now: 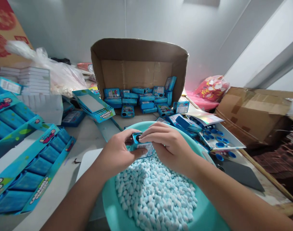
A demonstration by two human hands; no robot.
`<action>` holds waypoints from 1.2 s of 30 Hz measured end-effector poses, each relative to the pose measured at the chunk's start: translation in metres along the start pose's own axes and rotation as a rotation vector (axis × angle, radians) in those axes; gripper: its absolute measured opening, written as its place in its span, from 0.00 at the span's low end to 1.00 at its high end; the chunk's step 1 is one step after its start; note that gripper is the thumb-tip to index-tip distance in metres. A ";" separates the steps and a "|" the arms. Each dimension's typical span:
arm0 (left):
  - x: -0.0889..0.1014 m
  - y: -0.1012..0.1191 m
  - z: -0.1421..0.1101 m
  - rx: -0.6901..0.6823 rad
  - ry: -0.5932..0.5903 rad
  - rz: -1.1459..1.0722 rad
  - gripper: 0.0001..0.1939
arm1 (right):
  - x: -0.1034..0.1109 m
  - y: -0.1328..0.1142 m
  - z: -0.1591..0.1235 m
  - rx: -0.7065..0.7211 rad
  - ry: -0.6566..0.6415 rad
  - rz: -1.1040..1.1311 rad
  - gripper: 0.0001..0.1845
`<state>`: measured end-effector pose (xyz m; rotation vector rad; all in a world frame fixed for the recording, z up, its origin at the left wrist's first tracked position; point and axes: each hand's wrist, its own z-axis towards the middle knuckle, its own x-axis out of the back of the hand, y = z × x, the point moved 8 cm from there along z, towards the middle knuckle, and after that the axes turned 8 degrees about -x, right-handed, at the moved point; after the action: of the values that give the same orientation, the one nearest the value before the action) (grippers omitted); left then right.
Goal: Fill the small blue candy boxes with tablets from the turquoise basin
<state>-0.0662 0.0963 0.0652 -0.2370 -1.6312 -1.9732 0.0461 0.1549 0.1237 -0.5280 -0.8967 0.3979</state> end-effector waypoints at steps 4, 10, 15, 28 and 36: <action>0.002 -0.006 0.001 0.026 0.065 0.007 0.20 | 0.015 0.024 0.001 -0.194 0.153 0.094 0.18; 0.007 -0.019 0.000 0.051 0.179 0.046 0.19 | 0.010 0.127 -0.039 -0.932 -0.042 0.178 0.12; 0.013 -0.014 -0.002 0.046 0.215 0.088 0.19 | -0.025 0.153 -0.070 -0.970 -0.379 -0.026 0.23; 0.016 -0.019 0.000 0.061 0.241 0.193 0.19 | -0.114 0.043 -0.085 -0.463 -0.751 0.216 0.60; 0.015 -0.021 -0.002 0.127 0.218 0.184 0.20 | -0.137 0.042 -0.086 -0.388 -0.777 0.247 0.53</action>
<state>-0.0894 0.0914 0.0537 -0.1141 -1.5294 -1.6881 0.0345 0.0929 -0.0307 -0.8687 -1.6846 0.6806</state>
